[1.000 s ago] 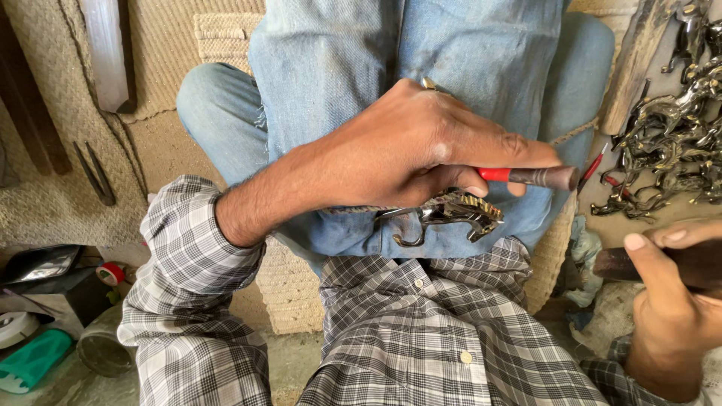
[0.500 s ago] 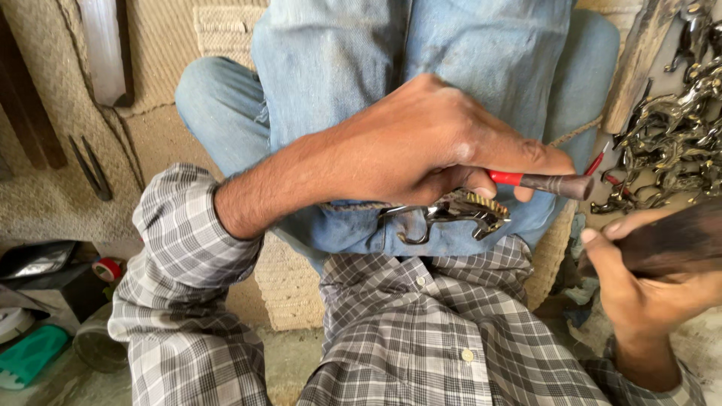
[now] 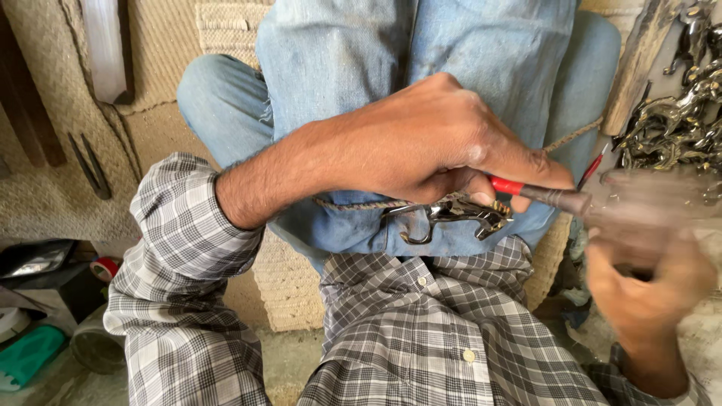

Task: The person sits cross-legged on the floor with a brass horse figurine on their lap and holds a punch against its surface, striking the punch with a wooden mallet to work the metal detail. They reposition the punch and rotate the figurine between strikes, continuing the hammering across different spots on the piece.

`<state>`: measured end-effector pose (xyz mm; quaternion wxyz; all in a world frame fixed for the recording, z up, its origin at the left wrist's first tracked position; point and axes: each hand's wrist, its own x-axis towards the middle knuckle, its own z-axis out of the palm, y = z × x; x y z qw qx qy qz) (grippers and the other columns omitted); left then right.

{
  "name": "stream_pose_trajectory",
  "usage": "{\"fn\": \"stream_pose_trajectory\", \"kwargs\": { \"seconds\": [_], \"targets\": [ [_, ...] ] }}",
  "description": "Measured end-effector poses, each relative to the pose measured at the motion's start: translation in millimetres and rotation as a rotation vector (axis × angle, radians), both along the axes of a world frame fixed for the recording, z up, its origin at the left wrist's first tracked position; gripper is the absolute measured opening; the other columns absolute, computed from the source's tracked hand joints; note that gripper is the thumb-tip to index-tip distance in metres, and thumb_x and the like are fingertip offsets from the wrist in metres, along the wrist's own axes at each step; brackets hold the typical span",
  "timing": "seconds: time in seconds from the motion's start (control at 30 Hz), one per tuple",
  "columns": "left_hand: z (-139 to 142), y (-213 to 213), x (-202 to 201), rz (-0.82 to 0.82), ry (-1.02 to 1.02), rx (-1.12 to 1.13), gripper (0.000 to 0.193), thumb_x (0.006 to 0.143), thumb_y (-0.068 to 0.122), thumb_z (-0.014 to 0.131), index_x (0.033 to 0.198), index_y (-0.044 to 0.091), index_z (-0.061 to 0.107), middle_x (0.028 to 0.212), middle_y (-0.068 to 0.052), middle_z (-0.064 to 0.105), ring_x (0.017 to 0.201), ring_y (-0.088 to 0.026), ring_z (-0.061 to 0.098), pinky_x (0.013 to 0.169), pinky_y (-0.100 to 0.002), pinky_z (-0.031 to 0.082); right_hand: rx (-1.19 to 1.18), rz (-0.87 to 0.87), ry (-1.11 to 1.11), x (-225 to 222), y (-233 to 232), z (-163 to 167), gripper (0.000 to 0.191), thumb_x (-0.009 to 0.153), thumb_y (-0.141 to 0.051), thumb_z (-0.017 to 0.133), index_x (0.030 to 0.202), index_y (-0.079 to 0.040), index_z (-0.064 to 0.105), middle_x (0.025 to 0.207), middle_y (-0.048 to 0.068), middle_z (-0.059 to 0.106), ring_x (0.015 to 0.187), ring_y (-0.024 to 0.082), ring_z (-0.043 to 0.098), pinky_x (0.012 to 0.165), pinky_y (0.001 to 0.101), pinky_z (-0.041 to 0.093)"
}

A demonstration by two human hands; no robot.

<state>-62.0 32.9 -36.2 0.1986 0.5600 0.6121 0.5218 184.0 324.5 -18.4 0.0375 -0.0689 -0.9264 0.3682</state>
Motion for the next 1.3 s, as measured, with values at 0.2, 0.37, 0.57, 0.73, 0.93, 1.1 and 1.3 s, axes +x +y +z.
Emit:
{"fn": "stream_pose_trajectory", "kwargs": {
  "seconds": [0.2, 0.37, 0.57, 0.73, 0.93, 1.1, 1.3],
  "targets": [
    [-3.3, -3.5, -0.5, -0.029, -0.010, 0.080, 0.069, 0.081, -0.011, 0.068, 0.143, 0.020, 0.063, 0.117, -0.003, 0.079, 0.093, -0.016, 0.077, 0.060, -0.037, 0.046, -0.186, -0.224, 0.079, 0.3, -7.2, 6.7, 0.022, 0.089, 0.009, 0.074, 0.098, 0.005, 0.054, 0.092, 0.010, 0.062, 0.075, 0.014, 0.064, 0.071, 0.0248, 0.055],
    [-5.2, -8.1, 0.1, -0.015, -0.089, 0.144, 0.056, 0.097, 0.000, 0.074, 0.146, 0.021, 0.058, 0.115, 0.000, 0.079, 0.100, -0.014, 0.078, 0.064, -0.034, 0.049, -0.029, -0.116, 0.100, 24.0, 11.8, 0.5, 0.016, 0.106, 0.015, 0.068, 0.108, 0.008, 0.055, 0.102, 0.016, 0.062, 0.086, 0.020, 0.062, 0.084, 0.0256, 0.051],
    [-7.0, -10.1, -3.3, -0.052, 0.058, 0.085, 0.076, 0.077, -0.008, 0.067, 0.146, 0.023, 0.063, 0.099, -0.003, 0.079, 0.075, -0.018, 0.071, 0.062, -0.036, 0.051, 0.023, -0.084, 0.104, 29.1, 11.9, -0.9, 0.017, 0.107, 0.014, 0.069, 0.108, 0.007, 0.053, 0.101, 0.013, 0.060, 0.087, 0.019, 0.062, 0.084, 0.0246, 0.053],
    [-6.6, -12.7, -6.3, -0.113, -0.007, 0.144, 0.052, 0.098, 0.006, 0.073, 0.146, 0.022, 0.062, 0.095, -0.004, 0.078, 0.079, -0.019, 0.071, 0.063, -0.041, 0.046, 1.074, 0.236, 0.374, 9.8, 18.2, -3.7, 0.021, 0.096, -0.008, 0.082, 0.093, -0.002, 0.062, 0.082, 0.007, 0.063, 0.069, 0.018, 0.063, 0.064, 0.0289, 0.051],
    [0.8, -10.6, -14.7, -0.186, -0.041, 0.175, 0.047, 0.097, 0.014, 0.074, 0.142, 0.023, 0.063, 0.101, -0.004, 0.078, 0.080, -0.021, 0.070, 0.063, -0.040, 0.047, 0.751, 0.191, 0.226, 22.7, 29.3, -15.0, 0.021, 0.104, -0.010, 0.078, 0.103, 0.006, 0.065, 0.092, 0.018, 0.067, 0.081, 0.029, 0.065, 0.072, 0.0391, 0.052],
    [3.3, -9.3, -16.4, -0.292, -0.045, 0.082, 0.047, 0.096, 0.013, 0.074, 0.140, 0.027, 0.066, 0.092, 0.002, 0.080, 0.063, -0.018, 0.064, 0.053, -0.040, 0.042, 0.569, 0.148, 0.292, 35.2, 19.6, -16.9, 0.034, 0.101, -0.005, 0.079, 0.115, 0.007, 0.050, 0.095, 0.018, 0.064, 0.081, 0.026, 0.062, 0.073, 0.0359, 0.049],
    [-2.5, -10.9, -16.0, -0.143, -0.088, 0.242, 0.050, 0.099, -0.003, 0.065, 0.144, 0.019, 0.057, 0.111, 0.006, 0.080, 0.086, -0.012, 0.068, 0.074, -0.033, 0.053, 0.466, 0.248, 0.291, 5.2, 13.6, -16.6, 0.058, 0.099, 0.001, 0.080, 0.131, 0.007, 0.032, 0.099, 0.018, 0.060, 0.082, 0.024, 0.058, 0.073, 0.0321, 0.045]
  ]
}}
